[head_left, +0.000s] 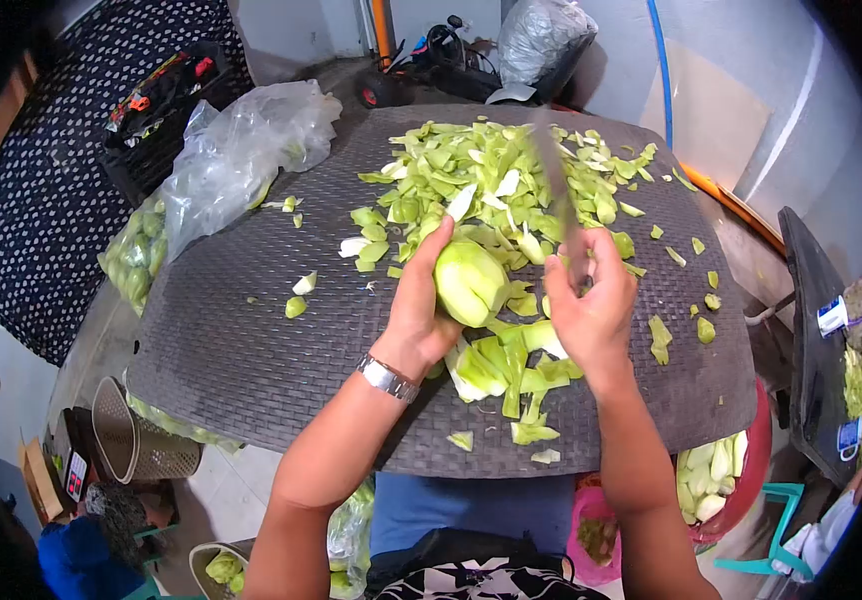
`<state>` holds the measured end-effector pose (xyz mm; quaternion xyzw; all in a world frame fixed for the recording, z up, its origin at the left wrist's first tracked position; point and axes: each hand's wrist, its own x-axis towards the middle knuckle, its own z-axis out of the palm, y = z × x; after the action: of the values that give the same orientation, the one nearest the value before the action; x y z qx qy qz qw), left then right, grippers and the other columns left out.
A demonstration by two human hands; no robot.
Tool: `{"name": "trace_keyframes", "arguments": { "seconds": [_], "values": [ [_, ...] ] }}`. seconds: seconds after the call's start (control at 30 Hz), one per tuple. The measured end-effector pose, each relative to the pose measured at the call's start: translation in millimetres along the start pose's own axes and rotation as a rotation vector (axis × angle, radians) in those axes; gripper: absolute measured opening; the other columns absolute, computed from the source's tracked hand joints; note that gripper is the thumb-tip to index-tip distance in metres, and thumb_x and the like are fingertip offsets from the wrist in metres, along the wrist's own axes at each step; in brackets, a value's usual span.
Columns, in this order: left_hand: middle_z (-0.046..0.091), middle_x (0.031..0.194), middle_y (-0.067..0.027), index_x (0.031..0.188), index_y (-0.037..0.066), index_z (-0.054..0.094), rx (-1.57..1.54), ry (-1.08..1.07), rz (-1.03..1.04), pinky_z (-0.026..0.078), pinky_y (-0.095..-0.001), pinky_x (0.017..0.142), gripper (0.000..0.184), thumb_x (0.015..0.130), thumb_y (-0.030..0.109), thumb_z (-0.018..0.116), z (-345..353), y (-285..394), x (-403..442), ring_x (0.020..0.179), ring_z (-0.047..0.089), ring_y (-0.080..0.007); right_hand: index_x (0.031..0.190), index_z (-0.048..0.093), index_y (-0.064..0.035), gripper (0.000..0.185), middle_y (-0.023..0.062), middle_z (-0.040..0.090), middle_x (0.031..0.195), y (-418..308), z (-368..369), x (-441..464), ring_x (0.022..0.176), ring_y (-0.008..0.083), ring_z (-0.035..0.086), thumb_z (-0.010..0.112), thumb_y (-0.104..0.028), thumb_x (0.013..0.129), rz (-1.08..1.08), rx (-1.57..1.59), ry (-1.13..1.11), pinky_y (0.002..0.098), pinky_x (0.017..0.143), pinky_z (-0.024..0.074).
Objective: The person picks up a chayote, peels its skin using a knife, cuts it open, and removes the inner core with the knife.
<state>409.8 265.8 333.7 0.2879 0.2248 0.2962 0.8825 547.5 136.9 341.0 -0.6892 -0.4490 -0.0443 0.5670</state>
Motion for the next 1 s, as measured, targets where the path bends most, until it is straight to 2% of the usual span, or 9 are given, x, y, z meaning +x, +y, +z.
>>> {"name": "trace_keyframes", "arguments": {
  "seconds": [0.1,0.13,0.27,0.37,0.4,0.5,0.53,0.7,1.0],
  "values": [
    [0.071,0.109,-0.0082,0.122,0.009,0.062,0.007,0.009,-0.018,0.059,-0.0457,0.092,0.043,0.104,0.048,0.06,-3.0,-0.1,2.4,0.103,0.072,-0.0248,0.105,0.058,-0.0026,0.027,0.0112,0.072,0.07,10.1,-2.7,1.0,0.058,0.0144,0.067,0.077,-0.018,0.094,0.141,0.079,-0.085,0.0326,0.054,0.0473],
    [0.071,0.108,-0.009,0.121,0.009,0.063,0.007,0.001,-0.023,0.059,-0.0467,0.092,0.044,0.103,0.05,0.059,-5.3,-0.1,3.3,0.103,0.072,-0.0259,0.103,0.059,-0.0029,0.032,0.0077,0.07,0.069,8.2,-4.9,2.9,0.057,0.0098,0.06,0.076,-0.029,0.098,0.258,0.116,-0.168,0.0301,0.053,0.0443],
    [0.072,0.11,-0.0176,0.121,0.005,0.063,-0.001,-0.054,-0.067,0.058,-0.0573,0.096,0.053,0.099,0.053,0.057,-12.0,6.9,0.7,0.1,0.072,-0.0366,0.112,0.062,-0.0018,0.044,0.0087,0.071,0.072,3.6,-16.9,3.7,0.063,0.0095,0.061,0.071,-0.044,0.102,0.484,0.252,-0.51,0.0321,0.059,0.0481],
    [0.072,0.112,-0.0178,0.121,0.004,0.063,-0.087,-0.013,-0.005,0.058,-0.0592,0.096,0.051,0.1,0.049,0.057,-21.0,7.0,11.5,0.102,0.072,-0.0378,0.128,0.058,0.0021,0.063,0.0134,0.074,0.078,-11.4,-14.6,-11.8,0.071,0.0146,0.069,0.069,-0.053,0.1,0.312,0.234,-0.626,0.0354,0.064,0.053],
    [0.072,0.112,-0.0172,0.121,0.004,0.063,-0.118,-0.043,-0.034,0.058,-0.0583,0.096,0.049,0.1,0.048,0.057,-22.8,6.6,11.7,0.102,0.072,-0.0369,0.149,0.044,0.0053,0.089,0.0184,0.075,0.081,-20.4,-14.2,-13.5,0.079,0.0259,0.077,0.068,-0.063,0.097,0.23,0.171,-0.711,0.0392,0.07,0.0563],
    [0.073,0.111,-0.0141,0.121,0.005,0.064,-0.18,-0.074,-0.08,0.059,-0.0546,0.097,0.044,0.1,0.044,0.057,-23.7,12.2,9.3,0.101,0.073,-0.0332,0.158,0.03,0.0051,0.107,0.0228,0.074,0.082,-22.6,2.5,-33.4,0.085,0.0358,0.078,0.069,-0.07,0.092,-0.003,0.008,-0.658,0.0417,0.071,0.0571],
    [0.073,0.11,-0.0134,0.121,0.006,0.063,-0.193,-0.076,-0.081,0.059,-0.0535,0.095,0.041,0.101,0.042,0.057,-22.0,15.0,7.0,0.1,0.073,-0.0324,0.162,0.022,0.0051,0.115,0.0245,0.071,0.078,-27.4,3.6,-32.4,0.077,0.0383,0.076,0.071,-0.07,0.09,0.032,-0.004,-0.696,0.043,0.067,0.0559],
    [0.073,0.106,-0.0106,0.119,0.01,0.062,-0.243,-0.124,-0.019,0.061,-0.0482,0.089,0.031,0.103,0.036,0.057,-20.0,14.7,-0.2,0.096,0.073,-0.0286,0.161,0.023,0.0072,0.114,0.0209,0.065,0.07,-17.4,11.7,-32.0,0.063,0.031,0.07,0.071,-0.069,0.091,0.003,0.075,-0.655,0.041,0.06,0.0513],
    [0.072,0.103,-0.0097,0.12,0.011,0.062,-0.248,-0.108,-0.04,0.061,-0.0466,0.09,0.028,0.105,0.034,0.054,-17.6,15.0,-4.2,0.094,0.072,-0.0275,0.161,0.024,0.008,0.112,0.019,0.066,0.071,-9.8,17.1,-30.3,0.062,0.0227,0.068,0.072,-0.066,0.092,-0.012,0.157,-0.651,0.0359,0.059,0.0498]
  ]
}}
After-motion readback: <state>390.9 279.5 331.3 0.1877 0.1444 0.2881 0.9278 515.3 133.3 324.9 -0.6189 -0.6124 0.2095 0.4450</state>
